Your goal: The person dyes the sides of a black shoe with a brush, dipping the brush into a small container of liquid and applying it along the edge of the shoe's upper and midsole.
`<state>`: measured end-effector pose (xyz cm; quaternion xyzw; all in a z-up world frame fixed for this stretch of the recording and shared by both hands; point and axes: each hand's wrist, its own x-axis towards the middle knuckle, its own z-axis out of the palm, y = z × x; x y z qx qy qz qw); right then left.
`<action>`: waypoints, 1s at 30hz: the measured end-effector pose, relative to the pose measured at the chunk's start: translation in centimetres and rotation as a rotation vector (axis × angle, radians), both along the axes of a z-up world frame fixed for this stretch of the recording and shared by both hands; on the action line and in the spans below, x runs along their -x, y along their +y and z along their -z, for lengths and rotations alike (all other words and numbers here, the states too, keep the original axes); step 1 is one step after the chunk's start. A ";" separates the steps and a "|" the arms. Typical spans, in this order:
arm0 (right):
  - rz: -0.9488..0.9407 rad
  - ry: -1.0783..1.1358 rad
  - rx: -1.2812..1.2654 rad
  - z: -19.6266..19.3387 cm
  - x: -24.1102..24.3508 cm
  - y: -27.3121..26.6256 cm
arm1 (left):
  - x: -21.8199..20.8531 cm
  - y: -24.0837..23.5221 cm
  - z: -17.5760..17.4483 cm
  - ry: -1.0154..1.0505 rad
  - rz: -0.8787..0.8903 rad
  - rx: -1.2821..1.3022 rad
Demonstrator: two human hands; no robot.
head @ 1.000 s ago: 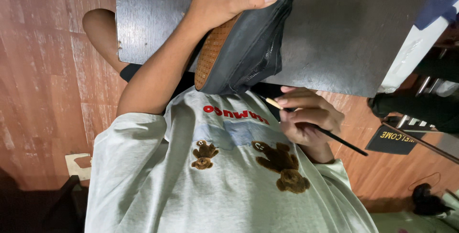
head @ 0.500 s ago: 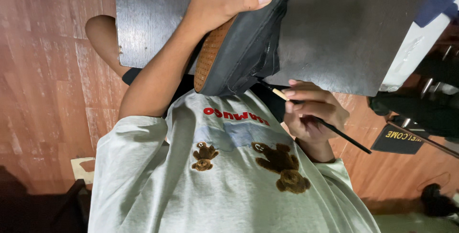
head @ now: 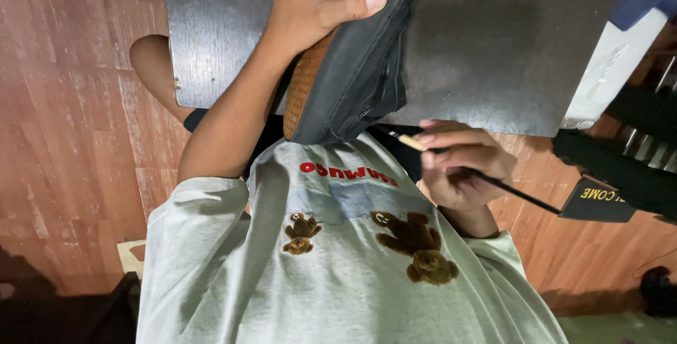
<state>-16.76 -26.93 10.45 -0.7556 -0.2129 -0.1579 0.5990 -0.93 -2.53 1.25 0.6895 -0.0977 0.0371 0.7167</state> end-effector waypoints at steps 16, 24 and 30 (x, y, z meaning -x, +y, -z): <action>0.396 -0.362 -0.006 2.3 -9.6 -11.4 | -0.5 -0.2 1.5 -0.020 0.230 0.441; 0.501 -0.329 0.109 5.6 -17.2 -12.8 | -0.8 0.3 -0.7 -0.017 0.232 0.328; 0.440 -0.252 0.165 6.6 -17.8 -11.6 | -0.6 0.5 -1.6 -0.003 0.250 0.280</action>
